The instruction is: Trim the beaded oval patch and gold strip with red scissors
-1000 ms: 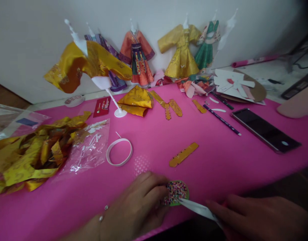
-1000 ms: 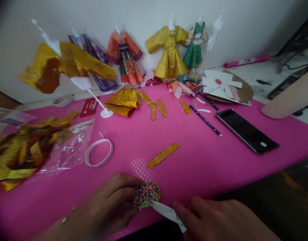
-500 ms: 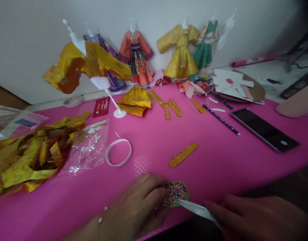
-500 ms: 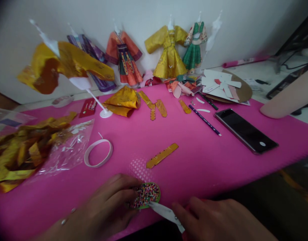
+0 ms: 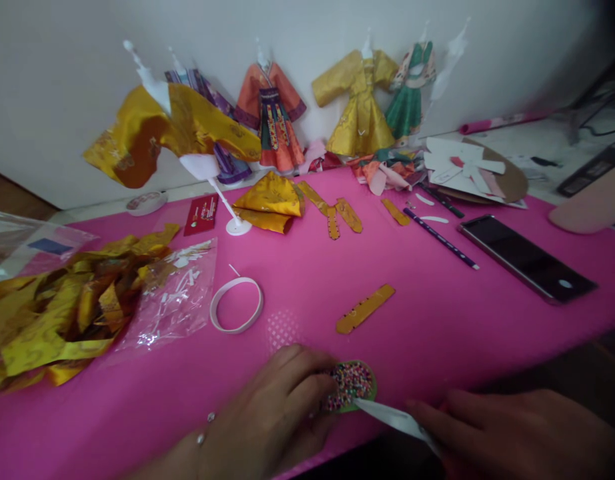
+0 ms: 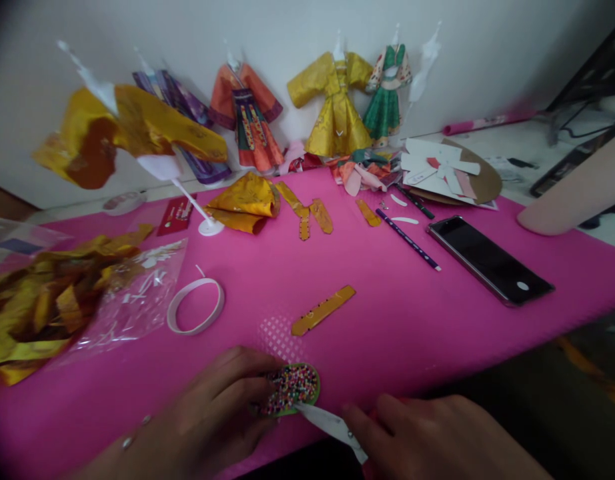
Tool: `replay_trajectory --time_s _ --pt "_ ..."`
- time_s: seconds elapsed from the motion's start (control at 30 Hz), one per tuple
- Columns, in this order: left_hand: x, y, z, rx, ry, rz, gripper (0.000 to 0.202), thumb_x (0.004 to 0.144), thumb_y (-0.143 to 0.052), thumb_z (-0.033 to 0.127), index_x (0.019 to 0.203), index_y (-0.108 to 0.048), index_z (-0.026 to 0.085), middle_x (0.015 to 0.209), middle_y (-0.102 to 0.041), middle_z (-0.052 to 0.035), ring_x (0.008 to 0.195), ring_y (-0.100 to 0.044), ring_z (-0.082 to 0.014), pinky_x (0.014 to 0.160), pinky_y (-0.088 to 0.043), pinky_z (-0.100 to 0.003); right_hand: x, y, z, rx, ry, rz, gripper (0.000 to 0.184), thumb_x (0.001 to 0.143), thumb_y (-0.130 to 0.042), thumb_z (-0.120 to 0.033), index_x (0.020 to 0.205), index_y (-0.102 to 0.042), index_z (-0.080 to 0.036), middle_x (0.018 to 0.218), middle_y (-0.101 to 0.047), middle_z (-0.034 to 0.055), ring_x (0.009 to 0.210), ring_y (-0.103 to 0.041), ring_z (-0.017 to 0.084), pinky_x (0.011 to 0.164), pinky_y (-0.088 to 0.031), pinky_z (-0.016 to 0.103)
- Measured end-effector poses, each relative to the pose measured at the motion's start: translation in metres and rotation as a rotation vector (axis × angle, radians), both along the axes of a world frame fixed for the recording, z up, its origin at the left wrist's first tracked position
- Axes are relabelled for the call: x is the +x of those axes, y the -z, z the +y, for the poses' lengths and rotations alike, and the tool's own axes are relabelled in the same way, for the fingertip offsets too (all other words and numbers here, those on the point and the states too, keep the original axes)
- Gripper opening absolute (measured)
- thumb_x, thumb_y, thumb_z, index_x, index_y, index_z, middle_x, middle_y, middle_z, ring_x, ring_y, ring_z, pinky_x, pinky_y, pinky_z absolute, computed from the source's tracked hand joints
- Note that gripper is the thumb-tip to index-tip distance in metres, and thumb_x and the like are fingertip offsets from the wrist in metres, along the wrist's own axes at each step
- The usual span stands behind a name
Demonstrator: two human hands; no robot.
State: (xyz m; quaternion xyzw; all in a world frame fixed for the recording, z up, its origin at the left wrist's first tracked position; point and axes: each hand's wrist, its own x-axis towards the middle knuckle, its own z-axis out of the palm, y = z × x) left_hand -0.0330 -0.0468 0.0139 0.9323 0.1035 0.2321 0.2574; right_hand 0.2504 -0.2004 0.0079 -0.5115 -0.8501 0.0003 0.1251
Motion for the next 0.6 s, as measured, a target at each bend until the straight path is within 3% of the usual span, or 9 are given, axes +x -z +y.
replay_trajectory --time_s 0.6 --pt "-0.0013 -0.0016 0.0007 -0.068 -0.027 0.075 0.023 0.107 -0.067 0.015 0.128 -0.063 0.021 0.121 -0.076 -0.0090 0.106 -0.071 -0.0219 0.091 -0.064 -0.033 0.0025 -0.0015 0.0016 -0.027 0.000 0.102 0.044 0.091 -0.043 -0.005 0.124 -0.061 -0.029 0.073 -0.070 -0.0094 0.042 -0.060 0.012 0.040 -0.021 0.041"
